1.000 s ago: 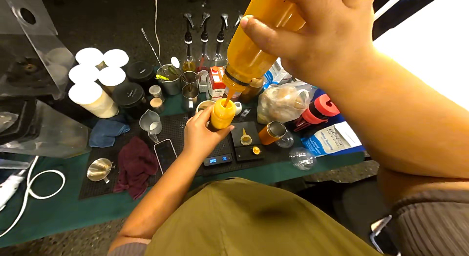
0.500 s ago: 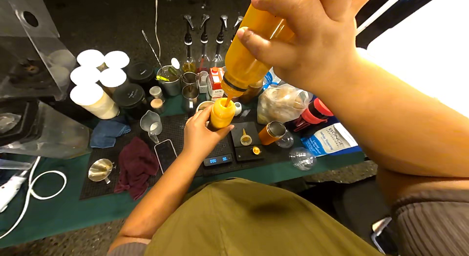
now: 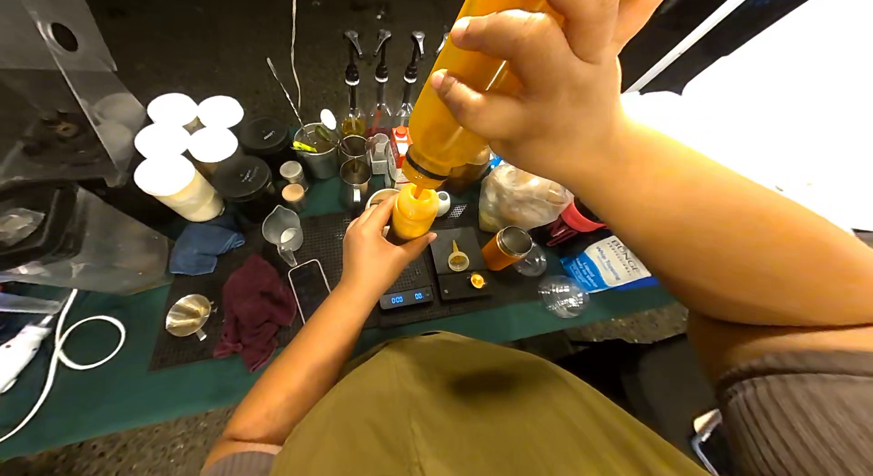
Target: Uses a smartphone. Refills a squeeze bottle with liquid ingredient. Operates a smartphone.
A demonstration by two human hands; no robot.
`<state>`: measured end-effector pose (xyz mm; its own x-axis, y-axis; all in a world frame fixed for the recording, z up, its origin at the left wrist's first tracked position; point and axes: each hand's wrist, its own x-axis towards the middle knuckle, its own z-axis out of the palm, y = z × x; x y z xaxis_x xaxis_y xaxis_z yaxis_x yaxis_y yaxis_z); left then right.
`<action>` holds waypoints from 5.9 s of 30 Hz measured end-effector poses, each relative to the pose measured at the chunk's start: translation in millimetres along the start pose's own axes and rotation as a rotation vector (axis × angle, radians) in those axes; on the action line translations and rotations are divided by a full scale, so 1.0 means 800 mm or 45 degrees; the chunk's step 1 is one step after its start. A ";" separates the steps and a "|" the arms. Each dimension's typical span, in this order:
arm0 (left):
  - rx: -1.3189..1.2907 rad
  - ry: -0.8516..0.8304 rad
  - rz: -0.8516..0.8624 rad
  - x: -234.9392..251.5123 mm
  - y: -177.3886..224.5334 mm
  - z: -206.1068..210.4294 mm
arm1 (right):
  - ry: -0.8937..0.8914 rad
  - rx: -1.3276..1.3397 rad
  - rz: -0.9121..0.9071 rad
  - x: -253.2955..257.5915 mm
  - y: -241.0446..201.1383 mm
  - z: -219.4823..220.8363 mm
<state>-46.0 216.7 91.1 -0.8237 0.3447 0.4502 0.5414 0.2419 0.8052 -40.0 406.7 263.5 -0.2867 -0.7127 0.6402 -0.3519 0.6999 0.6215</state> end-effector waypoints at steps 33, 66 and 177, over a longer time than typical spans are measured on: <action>-0.018 0.020 0.005 -0.002 -0.003 -0.007 | -0.135 -0.099 -0.047 0.014 -0.010 -0.024; -0.012 0.002 -0.021 0.004 -0.008 -0.012 | 0.002 -0.067 0.040 0.008 -0.001 0.001; -0.047 -0.129 0.054 -0.029 -0.019 -0.073 | -0.071 -0.069 -0.076 0.061 -0.078 -0.042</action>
<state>-44.6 152.1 90.8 -0.7779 0.4443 0.4444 0.5672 0.1919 0.8009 -2.0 329.4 271.2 -0.3162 -0.7536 0.5763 -0.3212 0.6566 0.6824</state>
